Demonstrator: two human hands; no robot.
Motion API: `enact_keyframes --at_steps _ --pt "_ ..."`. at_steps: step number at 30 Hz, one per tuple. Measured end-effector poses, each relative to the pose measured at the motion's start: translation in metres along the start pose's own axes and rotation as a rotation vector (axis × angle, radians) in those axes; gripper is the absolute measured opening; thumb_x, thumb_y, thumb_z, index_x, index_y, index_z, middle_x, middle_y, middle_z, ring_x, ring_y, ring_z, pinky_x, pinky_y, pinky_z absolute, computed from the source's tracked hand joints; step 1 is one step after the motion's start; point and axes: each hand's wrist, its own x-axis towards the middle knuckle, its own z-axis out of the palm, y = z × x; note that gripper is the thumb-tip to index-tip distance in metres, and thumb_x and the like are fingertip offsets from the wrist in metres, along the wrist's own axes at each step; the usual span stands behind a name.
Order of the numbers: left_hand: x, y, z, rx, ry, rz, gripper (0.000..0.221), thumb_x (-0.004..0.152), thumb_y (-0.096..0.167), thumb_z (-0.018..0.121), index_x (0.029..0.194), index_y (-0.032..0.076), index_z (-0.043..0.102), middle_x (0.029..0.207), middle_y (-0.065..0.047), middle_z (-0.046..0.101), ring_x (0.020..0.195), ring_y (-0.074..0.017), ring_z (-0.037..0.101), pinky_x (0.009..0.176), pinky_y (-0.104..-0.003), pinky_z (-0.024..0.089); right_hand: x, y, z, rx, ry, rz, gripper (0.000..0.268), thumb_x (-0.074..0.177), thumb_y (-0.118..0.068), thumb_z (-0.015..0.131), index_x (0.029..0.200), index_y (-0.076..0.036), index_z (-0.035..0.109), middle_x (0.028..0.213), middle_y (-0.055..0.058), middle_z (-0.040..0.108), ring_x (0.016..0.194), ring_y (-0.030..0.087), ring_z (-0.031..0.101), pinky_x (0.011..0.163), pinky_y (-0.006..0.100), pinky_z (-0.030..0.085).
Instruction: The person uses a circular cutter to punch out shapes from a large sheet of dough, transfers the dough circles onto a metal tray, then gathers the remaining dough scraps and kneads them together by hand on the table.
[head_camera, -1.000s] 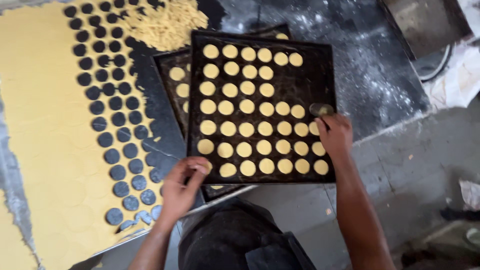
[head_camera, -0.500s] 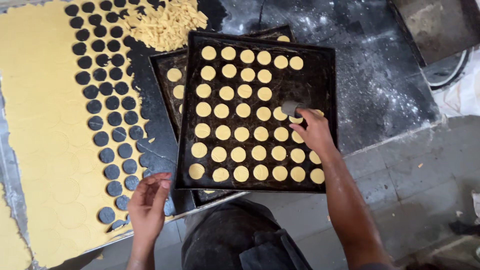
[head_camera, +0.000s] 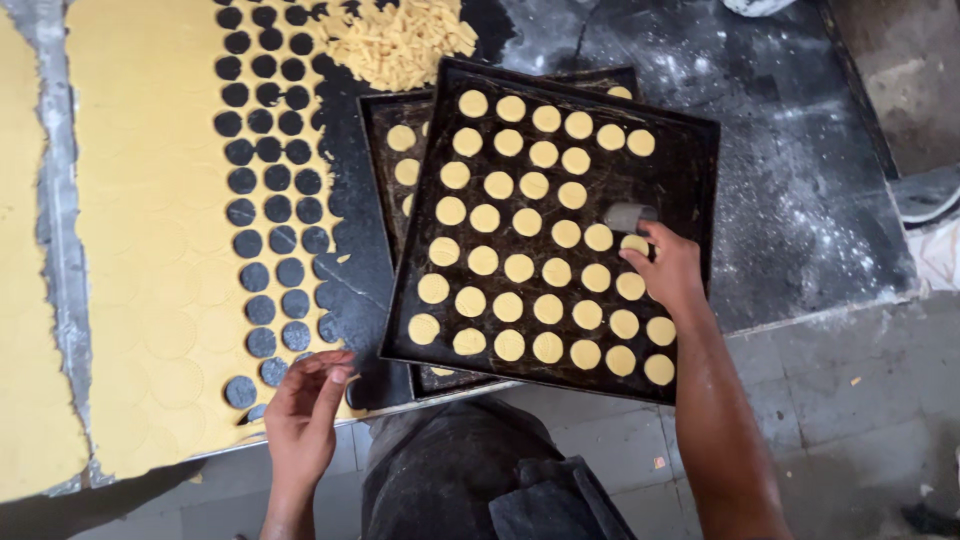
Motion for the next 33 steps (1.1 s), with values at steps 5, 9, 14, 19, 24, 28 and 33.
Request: enact_keyframes --at_steps 5,9,14,19,24,28,33 --pt "-0.011 0.0 -0.035 0.01 0.1 0.002 0.02 0.1 0.007 0.064 0.118 -0.002 0.065 0.113 -0.009 0.073 0.105 -0.0125 0.067 0.094 -0.027 0.052 -0.009 -0.045 0.016 0.109 0.107 0.071 0.036 0.094 -0.018 0.079 0.123 0.001 0.07 0.105 0.02 0.076 0.085 0.021 0.071 0.079 0.034 0.055" --pt "-0.007 -0.012 -0.072 -0.089 0.301 -0.031 0.027 0.101 0.013 0.068 0.123 -0.003 0.065 0.11 -0.01 0.072 0.1 -0.0129 0.066 0.089 -0.027 0.051 -0.028 -0.127 0.061 0.564 -0.027 -0.015 0.02 0.113 -0.01 0.057 0.122 0.003 0.07 0.118 0.015 0.076 0.097 0.011 0.065 0.086 0.026 0.052" --pt "-0.006 -0.027 -0.124 -0.345 0.563 -0.054 0.026 0.099 0.017 0.064 0.121 0.002 0.061 0.106 -0.008 0.074 0.087 -0.0125 0.066 0.076 -0.027 0.052 -0.075 -0.243 0.123 0.632 -0.29 -0.373 0.013 0.106 -0.002 0.059 0.111 0.005 0.068 0.106 0.014 0.074 0.094 0.016 0.072 0.082 0.026 0.056" --pt "-0.009 -0.042 -0.156 -0.295 0.59 -0.009 0.023 0.101 0.013 0.064 0.119 0.0 0.062 0.108 -0.009 0.073 0.09 -0.0115 0.065 0.08 -0.026 0.051 -0.097 -0.343 0.173 0.443 -0.428 -0.56 0.016 0.093 -0.007 0.073 0.105 0.003 0.075 0.088 0.016 0.073 0.071 0.024 0.07 0.063 0.034 0.053" --pt "-0.006 -0.052 -0.164 -0.31 0.441 0.036 0.019 0.101 0.005 0.065 0.118 -0.004 0.061 0.111 -0.01 0.07 0.104 -0.0118 0.066 0.094 -0.027 0.052 -0.103 -0.4 0.216 0.408 -0.468 -0.804 0.015 0.095 -0.006 0.072 0.104 0.006 0.07 0.089 0.017 0.07 0.079 0.031 0.069 0.068 0.039 0.054" --pt "-0.002 -0.054 -0.167 -0.269 0.379 0.056 0.02 0.101 0.002 0.063 0.119 -0.004 0.06 0.114 -0.01 0.07 0.107 -0.0118 0.065 0.097 -0.027 0.051 -0.101 -0.421 0.237 0.366 -0.423 -0.909 0.012 0.095 -0.005 0.072 0.102 0.004 0.07 0.088 0.016 0.069 0.079 0.031 0.067 0.069 0.041 0.053" --pt "-0.002 -0.051 -0.183 -0.293 0.38 0.01 0.02 0.1 0.002 0.063 0.12 -0.004 0.06 0.114 -0.011 0.071 0.105 -0.0125 0.066 0.096 -0.026 0.051 -0.106 -0.438 0.256 0.266 -0.383 -0.962 0.01 0.094 -0.003 0.072 0.101 0.004 0.069 0.082 0.019 0.063 0.077 0.034 0.062 0.068 0.043 0.051"
